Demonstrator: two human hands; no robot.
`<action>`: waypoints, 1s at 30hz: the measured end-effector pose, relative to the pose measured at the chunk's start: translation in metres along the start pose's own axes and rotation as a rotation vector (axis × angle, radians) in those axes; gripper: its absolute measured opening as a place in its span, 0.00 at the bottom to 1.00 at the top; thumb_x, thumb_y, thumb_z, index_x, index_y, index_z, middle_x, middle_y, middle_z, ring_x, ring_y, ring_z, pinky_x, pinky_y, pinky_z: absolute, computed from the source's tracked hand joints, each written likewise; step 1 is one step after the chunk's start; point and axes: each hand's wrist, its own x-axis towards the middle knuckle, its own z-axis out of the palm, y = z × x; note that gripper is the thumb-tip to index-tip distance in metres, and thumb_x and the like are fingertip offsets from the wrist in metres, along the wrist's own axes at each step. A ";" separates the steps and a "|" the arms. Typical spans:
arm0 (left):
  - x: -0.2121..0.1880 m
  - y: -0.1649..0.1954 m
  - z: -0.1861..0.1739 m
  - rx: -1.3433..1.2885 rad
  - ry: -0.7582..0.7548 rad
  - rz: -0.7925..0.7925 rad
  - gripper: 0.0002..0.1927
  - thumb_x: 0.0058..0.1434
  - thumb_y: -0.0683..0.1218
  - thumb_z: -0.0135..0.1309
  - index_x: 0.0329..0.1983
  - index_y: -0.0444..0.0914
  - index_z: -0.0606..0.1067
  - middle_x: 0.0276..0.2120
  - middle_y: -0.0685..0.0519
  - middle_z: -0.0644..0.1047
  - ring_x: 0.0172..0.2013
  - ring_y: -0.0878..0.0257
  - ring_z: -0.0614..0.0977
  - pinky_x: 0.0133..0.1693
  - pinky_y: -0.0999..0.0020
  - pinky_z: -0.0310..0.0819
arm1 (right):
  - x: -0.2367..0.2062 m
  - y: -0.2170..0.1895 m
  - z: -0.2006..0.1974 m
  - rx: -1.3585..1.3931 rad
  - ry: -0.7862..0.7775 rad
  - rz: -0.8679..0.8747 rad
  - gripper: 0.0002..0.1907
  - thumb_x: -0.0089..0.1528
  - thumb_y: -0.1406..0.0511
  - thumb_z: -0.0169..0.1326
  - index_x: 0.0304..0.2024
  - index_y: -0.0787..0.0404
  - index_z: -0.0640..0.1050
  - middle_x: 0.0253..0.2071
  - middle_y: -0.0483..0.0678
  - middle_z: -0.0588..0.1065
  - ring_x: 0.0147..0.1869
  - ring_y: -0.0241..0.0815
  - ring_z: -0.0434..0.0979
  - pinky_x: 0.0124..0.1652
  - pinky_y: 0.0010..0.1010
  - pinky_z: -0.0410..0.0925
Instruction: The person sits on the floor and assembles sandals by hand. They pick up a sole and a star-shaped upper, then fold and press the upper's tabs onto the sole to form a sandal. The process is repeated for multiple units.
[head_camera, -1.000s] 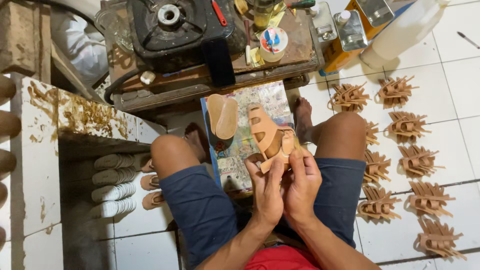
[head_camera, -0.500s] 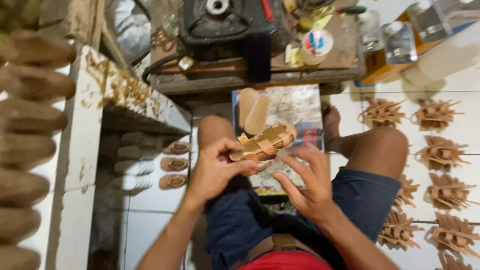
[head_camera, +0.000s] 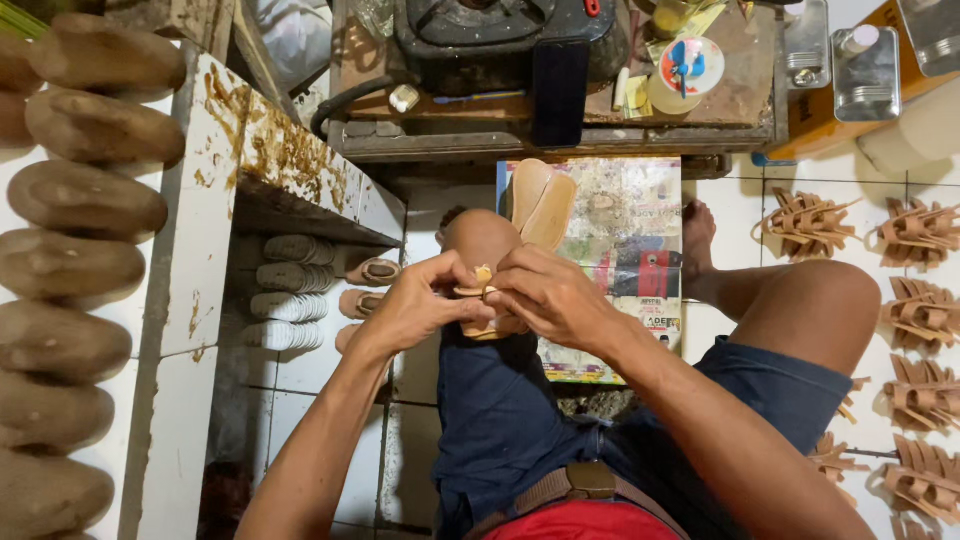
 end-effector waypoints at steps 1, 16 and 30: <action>0.001 -0.002 -0.001 -0.020 -0.011 -0.007 0.14 0.51 0.40 0.70 0.34 0.37 0.74 0.33 0.58 0.80 0.36 0.72 0.81 0.38 0.75 0.77 | 0.001 0.002 0.002 0.015 -0.020 0.031 0.09 0.65 0.64 0.58 0.41 0.65 0.77 0.40 0.51 0.74 0.44 0.52 0.76 0.43 0.39 0.69; 0.015 -0.021 0.005 -0.036 -0.057 0.032 0.13 0.54 0.39 0.70 0.30 0.37 0.73 0.30 0.59 0.77 0.33 0.74 0.77 0.36 0.76 0.74 | -0.004 0.027 -0.008 0.606 -0.102 0.513 0.16 0.71 0.61 0.45 0.50 0.64 0.79 0.43 0.52 0.79 0.49 0.46 0.80 0.50 0.34 0.72; 0.008 -0.010 0.006 -0.018 -0.068 0.039 0.13 0.54 0.40 0.69 0.32 0.38 0.74 0.32 0.59 0.79 0.36 0.73 0.79 0.38 0.75 0.76 | 0.004 -0.006 -0.010 0.024 -0.164 0.202 0.10 0.64 0.63 0.56 0.39 0.67 0.75 0.40 0.53 0.71 0.47 0.55 0.73 0.45 0.43 0.67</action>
